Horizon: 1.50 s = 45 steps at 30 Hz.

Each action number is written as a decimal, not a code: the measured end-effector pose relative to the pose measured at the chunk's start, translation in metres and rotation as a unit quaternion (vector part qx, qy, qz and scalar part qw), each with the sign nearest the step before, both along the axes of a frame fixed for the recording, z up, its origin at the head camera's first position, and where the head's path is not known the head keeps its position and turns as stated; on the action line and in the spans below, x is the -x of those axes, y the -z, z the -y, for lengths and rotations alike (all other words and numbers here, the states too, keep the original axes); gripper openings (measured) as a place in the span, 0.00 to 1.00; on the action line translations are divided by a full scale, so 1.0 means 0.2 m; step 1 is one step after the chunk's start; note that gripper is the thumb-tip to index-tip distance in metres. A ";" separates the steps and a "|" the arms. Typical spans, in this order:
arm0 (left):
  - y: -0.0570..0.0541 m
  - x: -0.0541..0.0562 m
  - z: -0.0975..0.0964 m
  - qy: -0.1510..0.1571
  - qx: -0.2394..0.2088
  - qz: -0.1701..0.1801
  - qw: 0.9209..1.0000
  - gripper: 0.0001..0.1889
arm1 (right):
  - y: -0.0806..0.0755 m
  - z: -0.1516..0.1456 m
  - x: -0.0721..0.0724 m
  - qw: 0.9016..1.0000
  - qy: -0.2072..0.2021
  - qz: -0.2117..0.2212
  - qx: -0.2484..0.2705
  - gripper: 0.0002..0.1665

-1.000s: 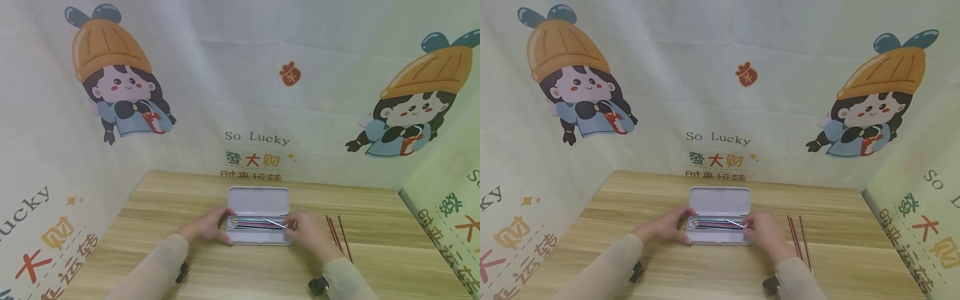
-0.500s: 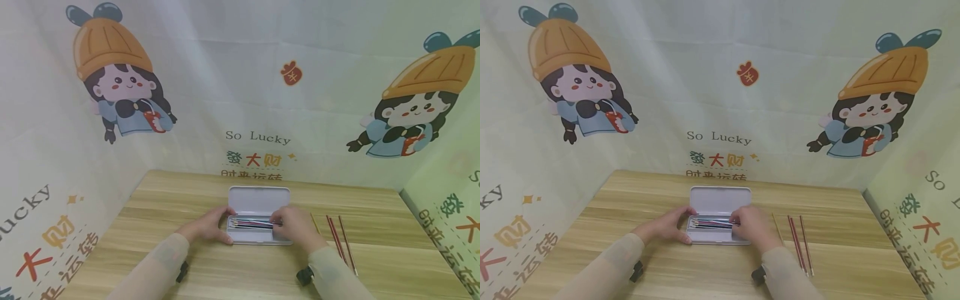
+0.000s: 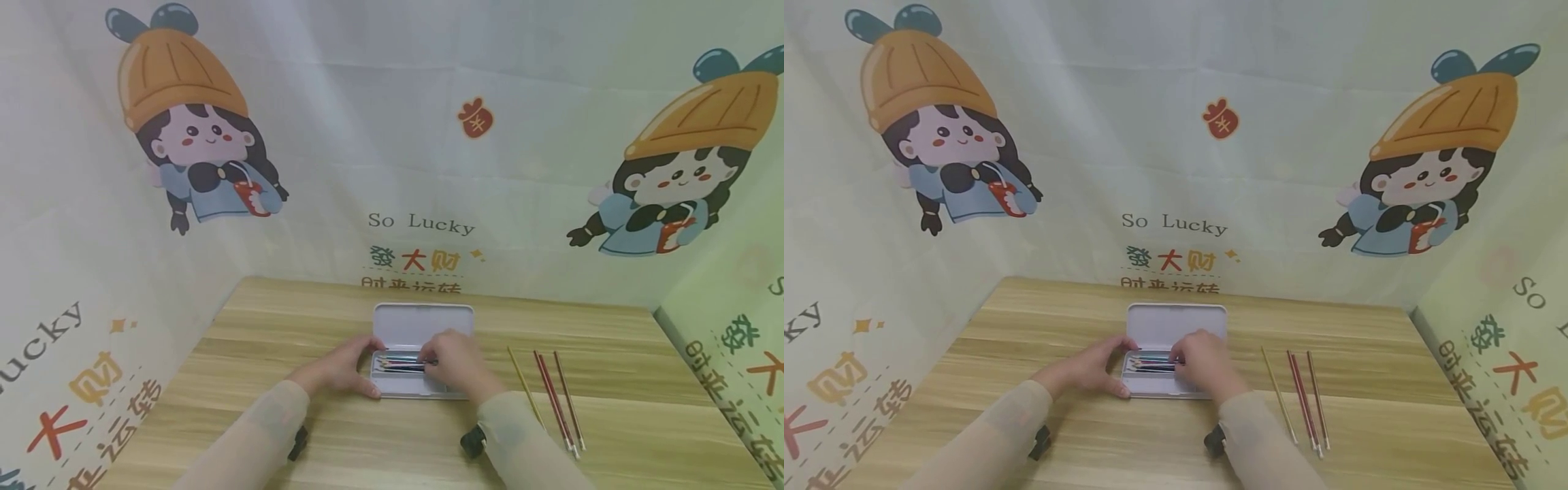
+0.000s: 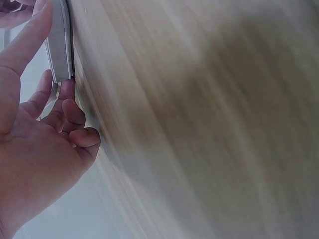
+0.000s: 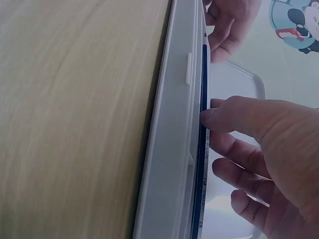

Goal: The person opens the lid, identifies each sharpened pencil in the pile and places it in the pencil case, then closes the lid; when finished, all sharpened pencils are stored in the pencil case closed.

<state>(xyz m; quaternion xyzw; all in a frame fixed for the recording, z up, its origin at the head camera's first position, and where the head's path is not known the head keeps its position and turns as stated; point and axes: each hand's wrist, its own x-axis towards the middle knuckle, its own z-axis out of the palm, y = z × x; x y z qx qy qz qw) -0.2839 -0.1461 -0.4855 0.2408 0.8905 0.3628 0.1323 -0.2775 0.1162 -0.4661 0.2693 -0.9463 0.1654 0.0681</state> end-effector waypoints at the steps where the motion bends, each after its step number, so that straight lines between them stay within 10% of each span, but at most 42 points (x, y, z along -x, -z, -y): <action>1: 0.00 0.00 0.00 0.000 0.001 0.000 1.000 0.42 | 0.00 0.01 0.00 1.000 -0.001 0.005 0.002 0.07; 22: -0.01 -0.01 -0.01 0.002 0.009 0.006 1.000 0.42 | 0.05 -0.01 0.02 0.996 -0.028 0.025 0.084 0.05; 30: -0.01 -0.02 -0.01 -0.010 0.012 0.007 1.000 0.42 | -0.06 -0.19 0.06 0.987 0.063 -0.030 0.147 0.16; 36: -0.02 -0.02 0.00 -0.021 0.008 0.008 1.000 0.43 | -0.14 -0.31 0.12 0.983 0.106 0.016 0.147 0.32; 45: -0.02 -0.04 -0.01 -0.026 0.011 0.007 1.000 0.43 | -0.11 -0.38 0.10 0.983 0.059 0.083 0.156 0.38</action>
